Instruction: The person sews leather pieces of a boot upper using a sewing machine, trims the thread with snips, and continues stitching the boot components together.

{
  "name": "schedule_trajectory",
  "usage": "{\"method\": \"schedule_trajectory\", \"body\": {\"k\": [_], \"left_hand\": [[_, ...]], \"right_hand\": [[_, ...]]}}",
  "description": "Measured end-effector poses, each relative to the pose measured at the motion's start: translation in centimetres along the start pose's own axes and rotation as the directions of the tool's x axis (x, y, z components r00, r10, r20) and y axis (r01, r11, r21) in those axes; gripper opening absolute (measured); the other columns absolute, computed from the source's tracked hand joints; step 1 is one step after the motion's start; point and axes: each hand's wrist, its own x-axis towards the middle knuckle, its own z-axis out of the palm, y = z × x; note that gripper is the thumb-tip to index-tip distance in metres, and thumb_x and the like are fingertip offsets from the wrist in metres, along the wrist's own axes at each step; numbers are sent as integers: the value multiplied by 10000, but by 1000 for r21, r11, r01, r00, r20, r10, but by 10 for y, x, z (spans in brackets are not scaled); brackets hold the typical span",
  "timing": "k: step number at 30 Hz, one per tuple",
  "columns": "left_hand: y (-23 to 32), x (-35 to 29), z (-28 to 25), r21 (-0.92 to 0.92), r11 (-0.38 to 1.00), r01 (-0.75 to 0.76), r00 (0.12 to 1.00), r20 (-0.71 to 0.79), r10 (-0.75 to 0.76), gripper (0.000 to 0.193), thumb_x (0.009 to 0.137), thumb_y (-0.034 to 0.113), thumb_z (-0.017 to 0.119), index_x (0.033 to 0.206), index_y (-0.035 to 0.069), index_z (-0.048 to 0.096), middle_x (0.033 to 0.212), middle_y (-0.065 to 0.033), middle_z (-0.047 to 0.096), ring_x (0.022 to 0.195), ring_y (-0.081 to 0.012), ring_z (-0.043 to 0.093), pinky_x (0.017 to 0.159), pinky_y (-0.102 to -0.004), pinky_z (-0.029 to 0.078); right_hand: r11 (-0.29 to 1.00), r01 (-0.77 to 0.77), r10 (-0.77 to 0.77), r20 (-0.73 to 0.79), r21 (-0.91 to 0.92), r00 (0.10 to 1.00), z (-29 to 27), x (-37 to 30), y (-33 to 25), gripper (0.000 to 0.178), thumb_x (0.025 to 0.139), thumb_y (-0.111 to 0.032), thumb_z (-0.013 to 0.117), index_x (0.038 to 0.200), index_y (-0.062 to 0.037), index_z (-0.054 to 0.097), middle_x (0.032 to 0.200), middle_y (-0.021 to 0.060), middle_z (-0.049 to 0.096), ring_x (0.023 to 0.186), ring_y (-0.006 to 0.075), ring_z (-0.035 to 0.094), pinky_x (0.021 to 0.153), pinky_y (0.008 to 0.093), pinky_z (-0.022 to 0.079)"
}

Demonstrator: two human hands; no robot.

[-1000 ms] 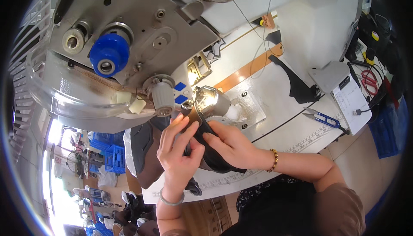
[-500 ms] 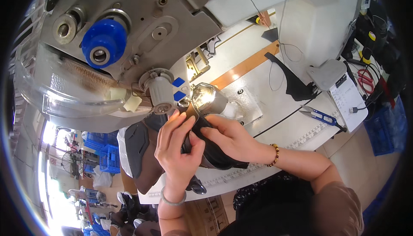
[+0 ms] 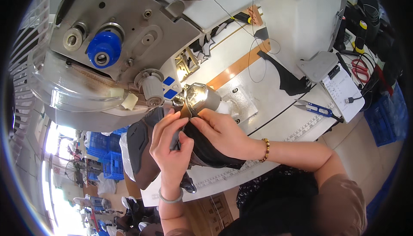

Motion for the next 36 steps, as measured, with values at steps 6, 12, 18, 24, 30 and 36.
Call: {"method": "schedule_trajectory", "body": {"k": [6,12,18,24,30,36], "left_hand": [[3,-6,-1,61,997,-53,999,-9,54,349,595,-67,585,920,31,664,1012,-112,606,1016,-322,579,921,-446,456],[-1,-11,0,45,997,-70,998,-7,70,359,594,-64,589,931,35,664,1036,-111,602,1043,-331,567,937,-468,444],[0,-6,1,47,998,-43,999,-20,44,363,587,-68,588,926,36,663,1017,-111,603,1027,-320,574,931,-455,452],[-8,2,3,52,998,-27,998,-49,30,361,586,-85,588,912,43,672,968,-97,605,890,-273,599,793,-358,497],[-15,-2,5,-2,1000,5,998,-61,-5,372,580,-71,592,918,61,671,941,-81,577,941,-283,596,795,-367,515],[-16,2,4,-27,999,-25,996,-84,23,373,586,-75,596,927,57,665,913,-84,577,900,-273,608,728,-344,528]], "right_hand": [[991,-34,43,66,-132,997,-3,-4,-15,199,901,-159,531,802,11,499,567,76,432,511,83,366,448,274,315],[999,-45,48,106,-24,993,-2,-12,-9,174,891,-162,537,912,7,501,586,47,448,513,58,383,444,251,321],[998,-33,28,87,56,996,0,-8,2,162,893,-150,538,941,2,508,597,25,449,524,43,368,443,239,310],[992,-76,64,108,104,992,0,-5,-3,159,901,-113,526,998,12,505,687,0,511,570,14,402,463,200,328],[982,-170,147,245,77,958,-6,-8,-10,300,925,-107,502,1179,34,425,992,40,564,827,21,503,654,175,435],[979,-103,77,148,175,986,3,-9,-7,245,907,-72,510,1127,27,462,844,23,568,702,9,474,561,182,400]]}}
